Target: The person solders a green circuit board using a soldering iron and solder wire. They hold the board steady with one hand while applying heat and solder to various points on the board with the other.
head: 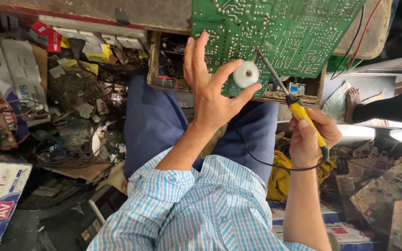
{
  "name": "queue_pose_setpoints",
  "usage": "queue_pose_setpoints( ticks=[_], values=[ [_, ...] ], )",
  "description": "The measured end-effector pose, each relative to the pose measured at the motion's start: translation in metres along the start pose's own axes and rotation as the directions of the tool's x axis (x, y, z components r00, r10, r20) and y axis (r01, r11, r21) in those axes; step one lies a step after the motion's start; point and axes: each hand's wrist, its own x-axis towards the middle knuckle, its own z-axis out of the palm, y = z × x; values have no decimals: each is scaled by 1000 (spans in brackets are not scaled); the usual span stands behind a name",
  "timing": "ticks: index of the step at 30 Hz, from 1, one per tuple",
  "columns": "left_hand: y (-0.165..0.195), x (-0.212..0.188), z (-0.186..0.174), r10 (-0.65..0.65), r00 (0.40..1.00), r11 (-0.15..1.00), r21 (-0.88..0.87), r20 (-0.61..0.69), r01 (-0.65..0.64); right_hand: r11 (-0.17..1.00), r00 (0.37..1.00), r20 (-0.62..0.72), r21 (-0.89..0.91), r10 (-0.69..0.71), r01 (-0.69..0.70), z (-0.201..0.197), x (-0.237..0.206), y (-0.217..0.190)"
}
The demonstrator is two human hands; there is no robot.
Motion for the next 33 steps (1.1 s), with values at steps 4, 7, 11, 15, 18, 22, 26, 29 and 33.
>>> queue_pose_setpoints(
  ticks=[4,7,11,15,18,22,26,29,33],
  values=[
    [-113,90,-98,-6,1000,1000,2,-28,6,1000,999,40,-16,-23,23,166,36,48],
    [-99,29,-79,-5,999,1000,-2,-40,5,996,998,49,-66,-50,53,117,-4,55],
    [-72,31,-65,-8,999,1000,-8,-45,8,982,990,90,-144,-113,125,96,5,31],
    [-52,43,-79,-12,999,1000,-2,-42,12,976,987,89,-165,-131,144,106,5,3],
    [-45,44,-75,-11,999,1000,3,-46,11,973,987,90,-179,-133,148,100,9,-5],
    [-34,58,-64,-19,998,1000,13,-67,20,970,984,106,-180,-145,162,94,29,-15],
    [-31,59,-65,-26,997,999,26,-74,28,969,980,116,-168,-162,181,93,34,-15],
    [-35,55,-66,-31,997,999,25,-74,33,973,981,109,-152,-159,175,97,30,-9],
    [-41,51,-69,-25,998,999,24,-63,26,972,982,107,-157,-159,174,100,23,-4]
  ],
)
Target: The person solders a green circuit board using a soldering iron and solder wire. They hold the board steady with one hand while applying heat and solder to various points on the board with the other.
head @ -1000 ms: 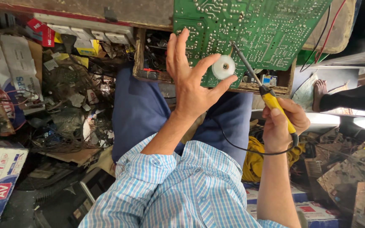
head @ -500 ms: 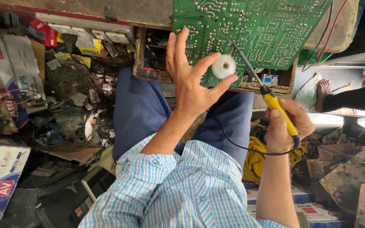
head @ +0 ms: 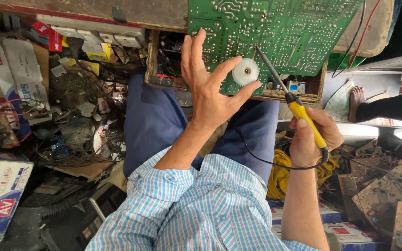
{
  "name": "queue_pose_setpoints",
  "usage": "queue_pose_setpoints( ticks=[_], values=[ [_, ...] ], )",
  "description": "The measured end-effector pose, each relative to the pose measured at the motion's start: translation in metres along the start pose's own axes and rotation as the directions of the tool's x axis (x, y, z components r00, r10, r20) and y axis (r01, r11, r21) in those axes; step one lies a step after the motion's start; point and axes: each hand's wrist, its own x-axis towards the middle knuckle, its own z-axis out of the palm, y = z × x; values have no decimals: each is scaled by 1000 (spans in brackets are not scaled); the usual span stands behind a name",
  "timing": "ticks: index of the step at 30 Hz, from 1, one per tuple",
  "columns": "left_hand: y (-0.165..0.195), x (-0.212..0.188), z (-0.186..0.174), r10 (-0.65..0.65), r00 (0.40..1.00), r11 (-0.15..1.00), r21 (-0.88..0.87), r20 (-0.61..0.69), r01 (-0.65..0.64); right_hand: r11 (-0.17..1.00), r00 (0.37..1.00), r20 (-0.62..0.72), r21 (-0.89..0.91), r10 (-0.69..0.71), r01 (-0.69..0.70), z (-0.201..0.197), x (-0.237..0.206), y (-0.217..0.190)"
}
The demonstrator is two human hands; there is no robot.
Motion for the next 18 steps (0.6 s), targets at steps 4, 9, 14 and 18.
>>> queue_pose_setpoints(
  ticks=[4,9,14,18],
  values=[
    [-2,1,-7,6,1000,1000,-2,8,-6,999,1000,-5,30,26,-26,6,-7,4],
    [-10,-10,-7,2,1000,1000,-2,8,-2,994,997,-4,83,74,-74,6,-11,5],
    [-14,-15,-9,5,1000,1000,2,11,-5,986,993,4,118,114,-114,5,-13,8],
    [-4,-9,-14,7,1000,1000,-4,17,-6,993,997,3,88,82,-82,3,-13,3]
  ],
)
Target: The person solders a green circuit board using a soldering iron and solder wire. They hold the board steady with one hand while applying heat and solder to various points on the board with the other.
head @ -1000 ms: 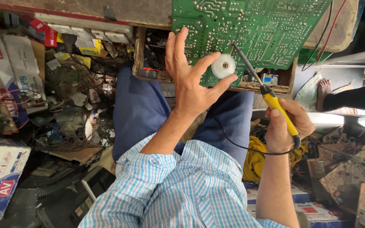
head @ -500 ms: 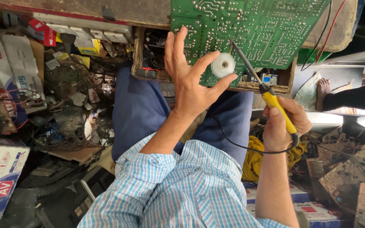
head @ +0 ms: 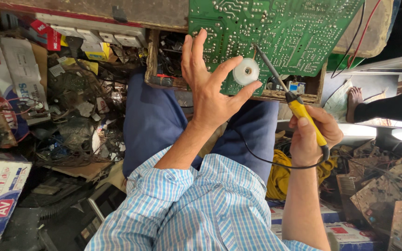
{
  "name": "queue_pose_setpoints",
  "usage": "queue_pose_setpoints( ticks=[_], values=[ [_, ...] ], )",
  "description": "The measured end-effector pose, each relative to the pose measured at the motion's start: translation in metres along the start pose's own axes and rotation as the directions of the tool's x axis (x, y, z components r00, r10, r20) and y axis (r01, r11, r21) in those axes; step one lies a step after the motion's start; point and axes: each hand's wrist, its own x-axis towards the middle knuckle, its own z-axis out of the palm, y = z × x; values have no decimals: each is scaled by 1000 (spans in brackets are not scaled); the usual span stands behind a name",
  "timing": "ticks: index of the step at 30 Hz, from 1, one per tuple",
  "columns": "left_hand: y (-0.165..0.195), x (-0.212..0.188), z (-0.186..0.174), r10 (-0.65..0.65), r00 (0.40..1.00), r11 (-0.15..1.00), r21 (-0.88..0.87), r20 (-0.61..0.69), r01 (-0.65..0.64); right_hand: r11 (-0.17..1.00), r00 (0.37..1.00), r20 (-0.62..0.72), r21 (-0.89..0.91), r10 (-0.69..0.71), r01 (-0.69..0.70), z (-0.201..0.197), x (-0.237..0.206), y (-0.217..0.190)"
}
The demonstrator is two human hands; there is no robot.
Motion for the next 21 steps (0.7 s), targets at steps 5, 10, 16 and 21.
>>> queue_pose_setpoints(
  ticks=[5,10,16,21],
  values=[
    [-7,-11,5,-9,1000,1000,2,-6,9,985,999,-16,-170,-29,26,1,-4,-19],
    [3,-7,-2,20,1000,999,48,-8,-19,985,996,-13,-156,-83,80,2,-8,-30],
    [38,38,-130,-186,845,899,-259,501,352,993,993,-14,21,-117,118,-24,-17,-36],
    [-29,-24,-319,-599,629,757,96,495,646,992,992,-35,27,-122,123,-32,-21,-40]
  ],
)
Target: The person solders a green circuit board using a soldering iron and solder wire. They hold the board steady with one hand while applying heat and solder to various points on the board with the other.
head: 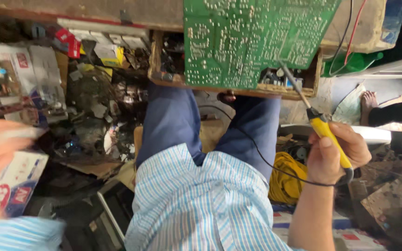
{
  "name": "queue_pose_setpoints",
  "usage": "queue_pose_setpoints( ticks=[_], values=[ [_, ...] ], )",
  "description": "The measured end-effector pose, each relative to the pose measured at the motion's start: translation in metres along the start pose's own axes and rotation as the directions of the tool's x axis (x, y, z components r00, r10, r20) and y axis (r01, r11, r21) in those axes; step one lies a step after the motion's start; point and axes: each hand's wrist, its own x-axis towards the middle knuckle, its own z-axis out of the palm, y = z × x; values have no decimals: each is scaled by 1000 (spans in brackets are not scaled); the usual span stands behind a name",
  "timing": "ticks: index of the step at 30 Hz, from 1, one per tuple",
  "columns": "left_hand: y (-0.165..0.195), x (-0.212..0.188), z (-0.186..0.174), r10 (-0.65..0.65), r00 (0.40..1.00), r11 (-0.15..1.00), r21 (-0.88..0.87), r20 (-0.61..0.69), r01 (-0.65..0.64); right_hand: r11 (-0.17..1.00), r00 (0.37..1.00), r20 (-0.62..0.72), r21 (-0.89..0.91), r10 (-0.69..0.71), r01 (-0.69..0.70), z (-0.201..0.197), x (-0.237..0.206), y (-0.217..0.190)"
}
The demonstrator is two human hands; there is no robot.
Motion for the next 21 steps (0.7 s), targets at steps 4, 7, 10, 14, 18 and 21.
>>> queue_pose_setpoints(
  ticks=[4,7,10,14,18,21],
  values=[
    [-36,-16,-47,-200,910,765,522,-364,377,999,998,-61,8,-35,35,15,-3,3],
    [-25,37,-11,123,904,928,369,-410,42,995,999,-50,-101,-6,1,10,-9,-10],
    [-23,88,77,322,825,946,193,-465,-261,994,996,-55,-94,-68,63,8,-6,-4],
    [-6,122,191,629,677,777,283,-382,-563,983,994,-62,-165,-90,79,10,-5,3],
    [51,136,247,687,612,723,291,-391,-626,979,993,-65,-186,-102,88,17,-6,9],
    [73,140,264,676,622,732,267,-394,-627,977,995,-57,-200,-86,73,20,-9,8]
  ],
)
